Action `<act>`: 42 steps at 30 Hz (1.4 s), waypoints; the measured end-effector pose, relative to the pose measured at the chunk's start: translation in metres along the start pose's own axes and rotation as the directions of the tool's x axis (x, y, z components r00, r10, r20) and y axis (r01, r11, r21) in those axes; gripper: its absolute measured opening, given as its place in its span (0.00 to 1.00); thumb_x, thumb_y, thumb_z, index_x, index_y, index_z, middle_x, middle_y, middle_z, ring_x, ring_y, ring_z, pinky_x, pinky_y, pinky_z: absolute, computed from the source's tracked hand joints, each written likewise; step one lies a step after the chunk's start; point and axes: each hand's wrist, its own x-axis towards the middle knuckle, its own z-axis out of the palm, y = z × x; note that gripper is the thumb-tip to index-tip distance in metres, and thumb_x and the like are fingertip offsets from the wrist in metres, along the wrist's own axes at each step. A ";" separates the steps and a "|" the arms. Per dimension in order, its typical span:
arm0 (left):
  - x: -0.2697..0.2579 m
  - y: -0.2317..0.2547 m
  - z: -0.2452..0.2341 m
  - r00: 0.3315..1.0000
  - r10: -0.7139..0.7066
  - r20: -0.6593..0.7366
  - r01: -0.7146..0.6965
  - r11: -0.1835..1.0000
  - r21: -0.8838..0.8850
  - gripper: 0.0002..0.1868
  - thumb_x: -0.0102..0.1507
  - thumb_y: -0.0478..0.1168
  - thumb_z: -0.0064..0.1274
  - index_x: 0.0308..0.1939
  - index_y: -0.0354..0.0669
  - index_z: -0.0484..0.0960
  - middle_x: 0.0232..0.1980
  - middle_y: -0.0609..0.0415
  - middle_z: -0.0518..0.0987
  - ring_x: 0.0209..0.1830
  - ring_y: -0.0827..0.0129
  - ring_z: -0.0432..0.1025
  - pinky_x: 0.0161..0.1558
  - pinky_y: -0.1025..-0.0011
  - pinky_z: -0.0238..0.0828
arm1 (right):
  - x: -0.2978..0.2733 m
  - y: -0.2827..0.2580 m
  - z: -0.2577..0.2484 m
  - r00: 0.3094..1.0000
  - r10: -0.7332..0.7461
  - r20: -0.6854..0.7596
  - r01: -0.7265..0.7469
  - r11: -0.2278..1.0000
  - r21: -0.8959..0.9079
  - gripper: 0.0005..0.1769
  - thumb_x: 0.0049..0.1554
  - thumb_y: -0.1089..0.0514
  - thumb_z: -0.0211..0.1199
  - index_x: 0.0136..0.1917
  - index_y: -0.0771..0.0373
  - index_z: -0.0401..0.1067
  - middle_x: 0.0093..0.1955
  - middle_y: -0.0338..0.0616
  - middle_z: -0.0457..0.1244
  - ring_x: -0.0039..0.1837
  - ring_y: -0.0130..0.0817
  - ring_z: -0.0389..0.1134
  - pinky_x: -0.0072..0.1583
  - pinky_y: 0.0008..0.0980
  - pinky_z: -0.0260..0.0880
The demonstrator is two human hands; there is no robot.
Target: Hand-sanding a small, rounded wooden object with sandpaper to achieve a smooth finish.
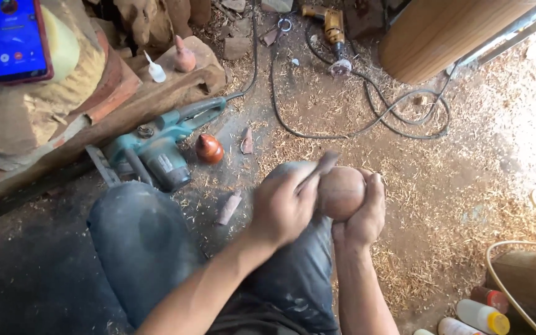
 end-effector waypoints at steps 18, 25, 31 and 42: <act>-0.019 -0.008 -0.020 0.777 -0.618 0.123 0.532 0.540 -0.652 0.12 0.67 0.42 0.54 0.44 0.35 0.83 0.34 0.46 0.85 0.37 0.66 0.76 0.44 0.65 0.75 | -0.024 -0.017 0.028 0.887 0.411 0.211 -0.462 0.802 0.378 0.25 0.58 0.36 0.62 0.51 0.59 0.77 0.47 0.55 0.71 0.44 0.51 0.75 0.47 0.48 0.80; -0.028 -0.017 0.010 0.757 -0.644 0.112 0.477 0.427 -0.768 0.13 0.69 0.39 0.47 0.29 0.45 0.72 0.12 0.53 0.70 0.10 0.72 0.67 0.23 0.76 0.66 | -0.020 0.014 0.005 0.920 -0.137 0.366 0.109 0.989 0.096 0.31 0.66 0.37 0.41 0.69 0.58 0.65 0.68 0.59 0.63 0.65 0.48 0.68 0.58 0.46 0.76; 0.008 0.002 -0.008 0.566 -0.816 0.121 0.663 0.363 -0.655 0.18 0.61 0.47 0.61 0.38 0.33 0.79 0.34 0.41 0.77 0.40 0.60 0.69 0.47 0.61 0.67 | 0.017 -0.005 -0.037 0.598 -0.132 0.791 0.525 0.810 -0.262 0.68 0.27 0.40 0.85 0.75 0.64 0.61 0.70 0.59 0.62 0.70 0.48 0.64 0.66 0.48 0.70; 0.046 -0.018 -0.008 0.828 -0.457 0.324 0.539 0.492 -0.683 0.06 0.65 0.37 0.52 0.40 0.39 0.82 0.20 0.49 0.77 0.21 0.67 0.73 0.37 0.72 0.72 | 0.053 0.032 -0.026 0.570 -0.392 0.722 0.515 0.855 0.057 0.57 0.39 0.39 0.77 0.74 0.66 0.58 0.68 0.60 0.62 0.72 0.47 0.62 0.72 0.47 0.60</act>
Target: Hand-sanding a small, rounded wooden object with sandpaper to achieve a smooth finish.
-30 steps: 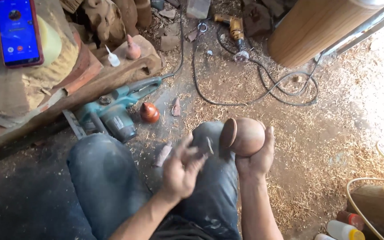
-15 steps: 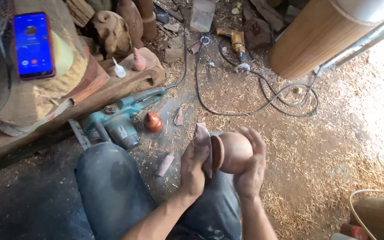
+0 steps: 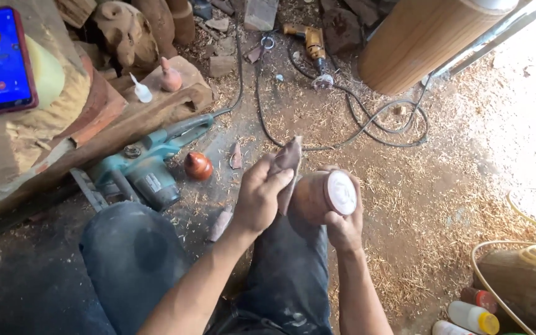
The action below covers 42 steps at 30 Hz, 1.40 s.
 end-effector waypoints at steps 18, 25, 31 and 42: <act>-0.006 -0.025 0.034 0.969 0.230 -0.088 -0.165 0.870 0.464 0.21 0.70 0.49 0.47 0.39 0.30 0.83 0.34 0.36 0.80 0.34 0.46 0.77 0.35 0.57 0.71 | 0.006 -0.042 0.032 0.951 -0.188 -0.244 0.100 0.938 -0.333 0.18 0.57 0.52 0.60 0.53 0.67 0.77 0.54 0.56 0.69 0.61 0.42 0.70 0.63 0.41 0.69; -0.041 -0.036 0.044 0.750 0.657 -0.072 -0.540 0.672 0.508 0.12 0.68 0.37 0.49 0.44 0.27 0.80 0.54 0.30 0.80 0.51 0.35 0.77 0.51 0.52 0.73 | -0.001 -0.014 0.023 0.908 -0.186 -0.376 0.095 0.964 -0.250 0.15 0.57 0.57 0.69 0.53 0.69 0.76 0.54 0.58 0.68 0.54 0.36 0.70 0.52 0.34 0.73; -0.021 -0.004 0.041 0.927 0.369 -0.070 -0.282 0.807 0.518 0.18 0.67 0.45 0.47 0.38 0.31 0.81 0.31 0.30 0.79 0.37 0.32 0.77 0.32 0.48 0.70 | 0.001 -0.017 0.028 0.871 -0.097 -0.482 0.002 0.981 -0.194 0.07 0.55 0.67 0.64 0.49 0.69 0.76 0.52 0.57 0.68 0.53 0.35 0.69 0.51 0.36 0.73; -0.004 -0.031 0.042 0.946 0.323 0.022 -0.278 0.776 0.565 0.16 0.64 0.48 0.52 0.40 0.36 0.81 0.36 0.39 0.82 0.37 0.43 0.79 0.37 0.57 0.74 | 0.001 -0.035 0.024 0.913 -0.091 -0.397 0.015 0.981 -0.191 0.11 0.61 0.62 0.53 0.48 0.67 0.76 0.54 0.61 0.69 0.61 0.44 0.70 0.64 0.39 0.66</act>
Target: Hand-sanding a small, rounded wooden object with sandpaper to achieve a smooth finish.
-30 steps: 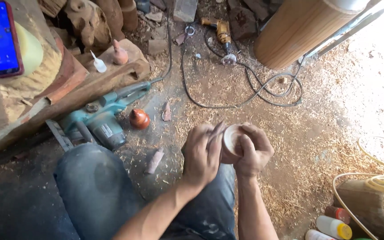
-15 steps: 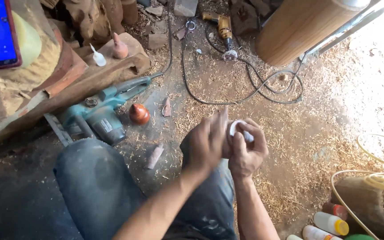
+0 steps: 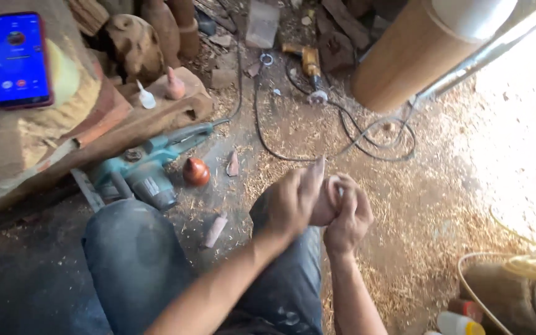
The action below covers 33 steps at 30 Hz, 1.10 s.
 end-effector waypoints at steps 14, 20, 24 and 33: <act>-0.009 0.035 -0.009 0.988 -0.140 0.064 0.128 0.979 0.159 0.27 0.68 0.59 0.46 0.27 0.41 0.79 0.21 0.41 0.78 0.30 0.43 0.79 0.28 0.51 0.69 | -0.016 0.013 -0.002 0.984 -0.027 -0.175 0.044 0.995 0.093 0.08 0.56 0.68 0.62 0.49 0.67 0.69 0.50 0.61 0.68 0.55 0.42 0.70 0.57 0.35 0.67; 0.001 0.013 -0.011 0.993 -0.101 0.057 0.102 0.995 -0.020 0.26 0.69 0.55 0.47 0.33 0.36 0.84 0.30 0.38 0.82 0.37 0.42 0.80 0.35 0.52 0.73 | -0.011 0.026 -0.019 0.995 -0.102 -0.019 0.104 0.979 0.176 0.08 0.54 0.69 0.64 0.44 0.66 0.66 0.48 0.66 0.68 0.54 0.49 0.73 0.59 0.38 0.68; -0.017 0.022 -0.007 0.996 0.093 -0.008 -0.094 0.995 -0.039 0.21 0.67 0.50 0.45 0.36 0.34 0.81 0.40 0.36 0.81 0.42 0.40 0.79 0.41 0.53 0.74 | 0.001 0.043 -0.023 0.988 -0.149 0.025 0.139 0.961 0.238 0.07 0.54 0.72 0.62 0.46 0.67 0.67 0.50 0.65 0.68 0.55 0.46 0.73 0.58 0.39 0.70; 0.003 0.003 0.003 0.997 0.028 0.070 -0.028 1.000 -0.011 0.22 0.67 0.51 0.47 0.31 0.35 0.80 0.34 0.35 0.81 0.36 0.38 0.79 0.34 0.52 0.72 | 0.002 0.015 -0.012 1.000 -0.004 0.013 0.003 0.998 0.063 0.08 0.59 0.61 0.63 0.51 0.65 0.72 0.53 0.59 0.68 0.58 0.44 0.70 0.64 0.44 0.68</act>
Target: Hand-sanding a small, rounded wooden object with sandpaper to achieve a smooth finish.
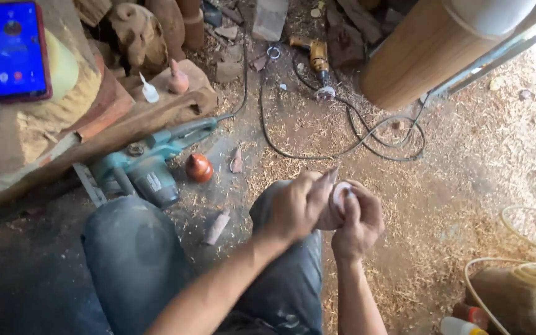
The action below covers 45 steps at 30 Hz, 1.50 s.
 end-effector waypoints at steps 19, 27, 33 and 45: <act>0.022 -0.007 -0.013 0.954 -0.219 0.205 0.253 0.955 -0.155 0.31 0.66 0.63 0.43 0.42 0.37 0.84 0.33 0.38 0.83 0.38 0.41 0.80 0.40 0.53 0.72 | -0.003 0.004 0.010 0.995 0.036 -0.098 -0.031 0.999 0.043 0.09 0.53 0.67 0.66 0.49 0.69 0.75 0.51 0.58 0.69 0.56 0.39 0.73 0.58 0.32 0.72; 0.004 -0.019 -0.002 0.998 0.006 -0.057 -0.012 0.994 -0.105 0.22 0.67 0.50 0.47 0.40 0.32 0.83 0.42 0.35 0.82 0.45 0.45 0.79 0.48 0.53 0.74 | 0.007 0.020 0.013 0.980 0.143 -0.138 -0.095 0.947 0.308 0.06 0.59 0.70 0.57 0.50 0.70 0.73 0.51 0.57 0.69 0.57 0.41 0.73 0.60 0.33 0.73; 0.010 -0.043 -0.005 0.960 -0.241 0.139 0.250 0.967 -0.045 0.27 0.65 0.58 0.49 0.35 0.34 0.84 0.28 0.36 0.81 0.35 0.42 0.79 0.36 0.54 0.71 | 0.008 0.007 0.014 0.971 0.195 -0.135 -0.163 0.962 0.219 0.08 0.60 0.66 0.59 0.54 0.66 0.71 0.53 0.51 0.68 0.59 0.40 0.71 0.62 0.33 0.70; 0.008 -0.017 0.003 0.999 0.028 -0.032 -0.023 0.991 0.134 0.18 0.64 0.47 0.50 0.27 0.36 0.77 0.29 0.39 0.78 0.32 0.41 0.77 0.31 0.53 0.70 | -0.012 -0.012 0.019 0.989 -0.070 -0.133 0.064 0.997 -0.049 0.11 0.52 0.71 0.66 0.50 0.73 0.75 0.50 0.59 0.67 0.60 0.47 0.70 0.62 0.38 0.68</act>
